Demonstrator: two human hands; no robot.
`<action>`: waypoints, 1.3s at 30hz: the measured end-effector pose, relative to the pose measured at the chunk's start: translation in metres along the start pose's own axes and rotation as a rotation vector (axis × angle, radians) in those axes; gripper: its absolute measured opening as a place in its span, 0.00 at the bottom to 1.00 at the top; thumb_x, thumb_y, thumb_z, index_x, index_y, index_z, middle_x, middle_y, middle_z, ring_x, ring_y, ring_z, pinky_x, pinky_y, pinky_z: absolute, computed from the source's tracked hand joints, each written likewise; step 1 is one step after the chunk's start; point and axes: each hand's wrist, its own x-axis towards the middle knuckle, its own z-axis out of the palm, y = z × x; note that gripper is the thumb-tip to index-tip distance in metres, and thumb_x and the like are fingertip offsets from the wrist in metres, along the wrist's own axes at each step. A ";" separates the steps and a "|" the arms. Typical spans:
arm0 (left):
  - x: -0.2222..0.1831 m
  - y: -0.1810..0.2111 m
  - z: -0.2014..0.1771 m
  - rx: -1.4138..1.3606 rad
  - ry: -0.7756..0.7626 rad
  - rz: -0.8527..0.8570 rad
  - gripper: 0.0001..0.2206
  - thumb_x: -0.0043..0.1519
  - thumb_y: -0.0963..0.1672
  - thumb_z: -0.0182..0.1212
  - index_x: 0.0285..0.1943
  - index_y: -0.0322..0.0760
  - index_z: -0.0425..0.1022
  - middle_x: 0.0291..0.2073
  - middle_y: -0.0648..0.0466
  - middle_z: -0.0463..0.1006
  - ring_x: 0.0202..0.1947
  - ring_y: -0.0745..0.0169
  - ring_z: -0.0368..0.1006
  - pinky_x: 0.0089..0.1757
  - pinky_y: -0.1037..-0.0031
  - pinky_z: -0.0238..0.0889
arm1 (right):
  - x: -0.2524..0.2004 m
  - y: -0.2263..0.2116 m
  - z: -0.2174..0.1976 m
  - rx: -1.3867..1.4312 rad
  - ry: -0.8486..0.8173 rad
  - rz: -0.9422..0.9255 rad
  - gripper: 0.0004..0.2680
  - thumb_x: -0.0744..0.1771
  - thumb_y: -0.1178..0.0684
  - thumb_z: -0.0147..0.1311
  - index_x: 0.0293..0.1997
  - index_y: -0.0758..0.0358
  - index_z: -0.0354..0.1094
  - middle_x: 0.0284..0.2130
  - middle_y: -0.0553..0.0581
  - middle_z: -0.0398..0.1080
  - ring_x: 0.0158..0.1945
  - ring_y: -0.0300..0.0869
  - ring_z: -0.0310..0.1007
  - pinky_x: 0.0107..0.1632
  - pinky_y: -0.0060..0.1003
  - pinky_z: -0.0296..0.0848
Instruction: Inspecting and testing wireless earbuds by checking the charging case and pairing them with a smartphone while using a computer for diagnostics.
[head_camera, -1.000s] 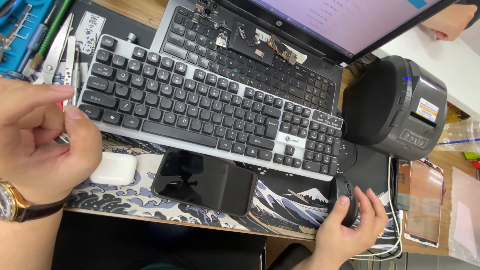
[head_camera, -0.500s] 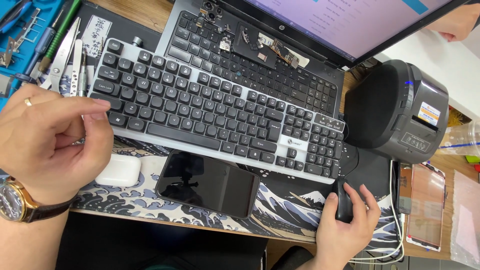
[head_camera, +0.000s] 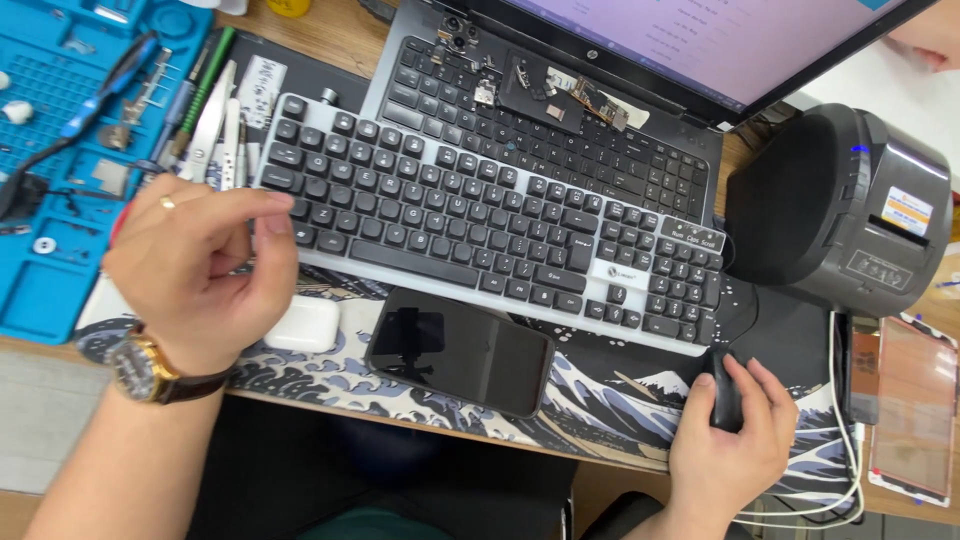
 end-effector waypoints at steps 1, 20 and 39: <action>0.000 0.000 0.000 0.012 0.006 0.006 0.05 0.69 0.33 0.59 0.47 0.28 0.79 0.14 0.59 0.54 0.19 0.60 0.52 0.34 0.65 0.50 | -0.001 0.002 0.000 -0.002 0.006 -0.029 0.10 0.69 0.60 0.62 0.56 0.65 0.79 0.57 0.59 0.71 0.61 0.51 0.72 0.61 0.49 0.70; 0.001 -0.009 0.007 0.015 -0.014 0.033 0.05 0.69 0.37 0.59 0.50 0.37 0.78 0.16 0.62 0.58 0.18 0.66 0.53 0.32 0.69 0.50 | -0.003 0.007 -0.001 0.026 0.031 -0.071 0.09 0.69 0.59 0.63 0.55 0.63 0.78 0.56 0.57 0.70 0.58 0.51 0.73 0.55 0.52 0.72; 0.019 0.008 0.007 0.200 -0.299 -0.102 0.13 0.66 0.50 0.61 0.55 0.42 0.77 0.50 0.47 0.66 0.53 0.45 0.66 0.49 0.52 0.59 | -0.003 0.011 0.000 0.059 0.002 -0.031 0.10 0.68 0.56 0.62 0.55 0.60 0.78 0.56 0.57 0.70 0.57 0.51 0.72 0.54 0.52 0.71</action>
